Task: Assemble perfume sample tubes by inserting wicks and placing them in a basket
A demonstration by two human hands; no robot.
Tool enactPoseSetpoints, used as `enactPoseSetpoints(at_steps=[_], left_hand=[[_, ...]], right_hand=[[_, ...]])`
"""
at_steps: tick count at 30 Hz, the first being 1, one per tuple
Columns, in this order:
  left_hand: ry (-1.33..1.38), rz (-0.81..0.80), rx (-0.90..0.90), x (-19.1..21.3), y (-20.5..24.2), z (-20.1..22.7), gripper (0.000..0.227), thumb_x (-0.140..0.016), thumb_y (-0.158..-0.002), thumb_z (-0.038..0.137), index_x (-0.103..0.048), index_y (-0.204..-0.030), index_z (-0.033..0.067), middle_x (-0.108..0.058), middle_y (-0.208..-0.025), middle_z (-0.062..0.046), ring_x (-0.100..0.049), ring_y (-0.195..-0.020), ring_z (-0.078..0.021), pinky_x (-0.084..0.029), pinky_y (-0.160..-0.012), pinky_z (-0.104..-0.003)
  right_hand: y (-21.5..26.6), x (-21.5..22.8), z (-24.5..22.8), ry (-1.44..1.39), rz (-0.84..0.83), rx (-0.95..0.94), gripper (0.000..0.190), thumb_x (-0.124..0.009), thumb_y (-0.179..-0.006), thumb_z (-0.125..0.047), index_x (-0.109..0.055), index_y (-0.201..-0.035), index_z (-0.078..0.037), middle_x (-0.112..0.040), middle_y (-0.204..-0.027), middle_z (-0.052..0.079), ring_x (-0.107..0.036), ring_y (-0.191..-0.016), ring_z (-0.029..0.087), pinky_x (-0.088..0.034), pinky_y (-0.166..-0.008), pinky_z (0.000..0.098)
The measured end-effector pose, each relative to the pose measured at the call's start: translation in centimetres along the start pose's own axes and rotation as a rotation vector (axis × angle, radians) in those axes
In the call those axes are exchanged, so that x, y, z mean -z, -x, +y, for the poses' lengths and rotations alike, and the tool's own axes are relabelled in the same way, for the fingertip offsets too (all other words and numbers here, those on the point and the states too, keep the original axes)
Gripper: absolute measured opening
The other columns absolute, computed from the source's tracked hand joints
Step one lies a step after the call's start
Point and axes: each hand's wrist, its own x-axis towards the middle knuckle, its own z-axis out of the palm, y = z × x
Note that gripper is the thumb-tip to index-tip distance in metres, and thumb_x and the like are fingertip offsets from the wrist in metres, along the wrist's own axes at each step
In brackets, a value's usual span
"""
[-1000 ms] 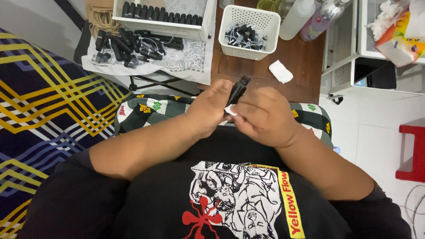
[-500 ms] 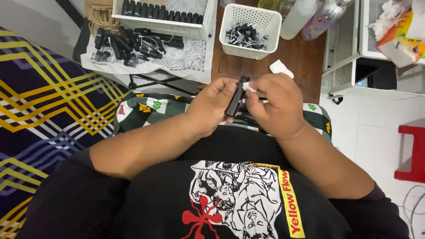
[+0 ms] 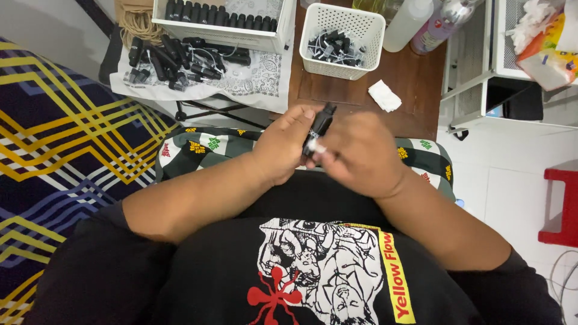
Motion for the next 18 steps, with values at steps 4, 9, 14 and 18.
enactPoseSetpoints(at_steps=[4,9,14,18], left_hand=[[-0.069,0.002,0.001,-0.1,0.3,0.1,0.029,-0.052,-0.106,0.030,-0.066,-0.114,0.0067,-0.063,-0.069,-0.017,-0.070,-0.050,-0.0253,-0.060,-0.036,-0.027],[-0.084,-0.002,-0.025,1.6,-2.2,-2.3,0.035,-0.051,-0.106,0.036,-0.067,-0.109,0.0041,-0.061,-0.067,-0.014,-0.069,-0.050,-0.0235,-0.061,-0.041,-0.027],[-0.107,-0.019,-0.017,0.7,-0.9,-1.3,0.039,-0.055,-0.101,0.044,-0.067,-0.107,0.0075,-0.060,-0.067,-0.014,-0.071,-0.053,-0.0259,-0.059,-0.037,-0.024],[-0.107,-0.001,-0.040,1.5,-1.7,-2.2,0.042,-0.061,-0.098,0.047,-0.063,-0.103,0.0049,-0.057,-0.064,-0.015,-0.070,-0.050,-0.0288,-0.061,-0.038,-0.029]], right_hand=[[2.7,-1.1,2.9,0.065,0.251,-0.065,0.014,-0.071,-0.093,-0.012,-0.076,-0.104,-0.004,-0.066,-0.089,0.010,-0.064,-0.077,0.033,-0.055,-0.072,0.0424],[2.2,-1.5,1.0,0.005,0.150,0.041,0.008,-0.072,-0.091,-0.016,-0.074,-0.096,-0.009,-0.067,-0.091,0.009,-0.065,-0.081,0.034,-0.054,-0.073,0.0440],[3.9,-2.1,3.6,0.135,0.272,-0.057,0.014,-0.076,-0.090,-0.011,-0.076,-0.103,-0.005,-0.067,-0.093,0.013,-0.065,-0.085,0.035,-0.054,-0.077,0.0440],[3.0,-2.0,1.7,0.017,0.138,0.039,0.011,-0.070,-0.093,-0.019,-0.073,-0.098,-0.009,-0.069,-0.091,0.011,-0.067,-0.083,0.036,-0.055,-0.078,0.0453]])
